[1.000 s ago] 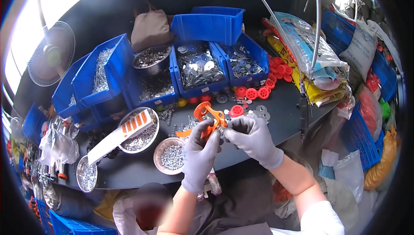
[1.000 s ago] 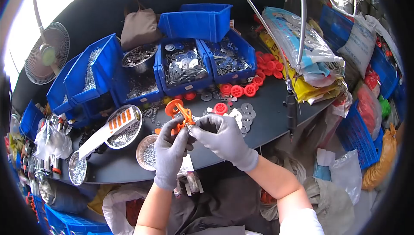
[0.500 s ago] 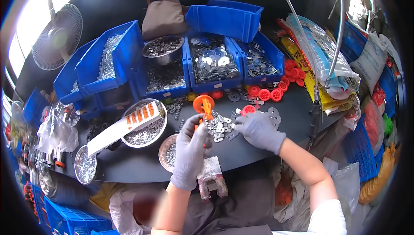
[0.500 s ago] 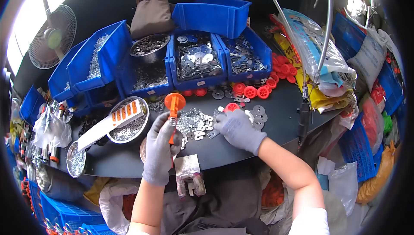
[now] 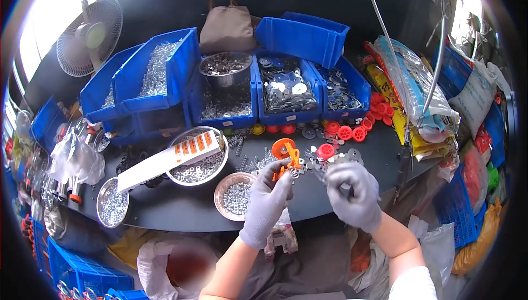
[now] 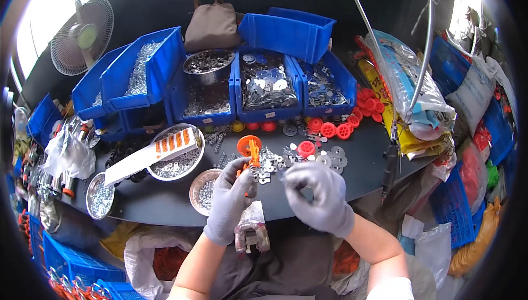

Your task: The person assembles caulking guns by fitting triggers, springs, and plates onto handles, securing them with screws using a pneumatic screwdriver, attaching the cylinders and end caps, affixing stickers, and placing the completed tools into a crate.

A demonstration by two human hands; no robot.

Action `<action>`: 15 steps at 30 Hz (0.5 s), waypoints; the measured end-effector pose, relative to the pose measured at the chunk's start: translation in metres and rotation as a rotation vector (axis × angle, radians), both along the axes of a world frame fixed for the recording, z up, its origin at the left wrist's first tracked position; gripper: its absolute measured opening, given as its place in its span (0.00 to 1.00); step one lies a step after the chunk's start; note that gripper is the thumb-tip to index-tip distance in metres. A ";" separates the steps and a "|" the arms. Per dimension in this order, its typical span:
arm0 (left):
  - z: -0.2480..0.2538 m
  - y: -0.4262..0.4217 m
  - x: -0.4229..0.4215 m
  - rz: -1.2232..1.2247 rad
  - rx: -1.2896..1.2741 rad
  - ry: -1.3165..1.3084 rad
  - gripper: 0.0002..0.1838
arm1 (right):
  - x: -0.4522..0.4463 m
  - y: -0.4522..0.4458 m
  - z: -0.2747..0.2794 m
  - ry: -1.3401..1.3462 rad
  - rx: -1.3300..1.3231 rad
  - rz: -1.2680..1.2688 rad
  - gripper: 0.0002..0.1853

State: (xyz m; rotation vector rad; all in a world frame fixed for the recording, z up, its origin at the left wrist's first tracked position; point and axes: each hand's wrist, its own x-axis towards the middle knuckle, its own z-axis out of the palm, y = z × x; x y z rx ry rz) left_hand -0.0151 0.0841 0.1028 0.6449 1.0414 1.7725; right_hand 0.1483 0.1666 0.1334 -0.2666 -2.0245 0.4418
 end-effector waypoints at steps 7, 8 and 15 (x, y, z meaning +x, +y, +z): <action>-0.014 -0.008 0.023 0.102 0.099 0.203 0.14 | 0.012 -0.027 0.015 -0.103 0.060 0.213 0.14; -0.014 -0.010 0.024 0.107 0.127 0.197 0.13 | 0.013 -0.029 0.013 -0.101 0.064 0.217 0.14; -0.010 -0.014 0.029 0.081 0.067 0.032 0.14 | 0.006 -0.027 0.005 -0.162 0.400 0.102 0.10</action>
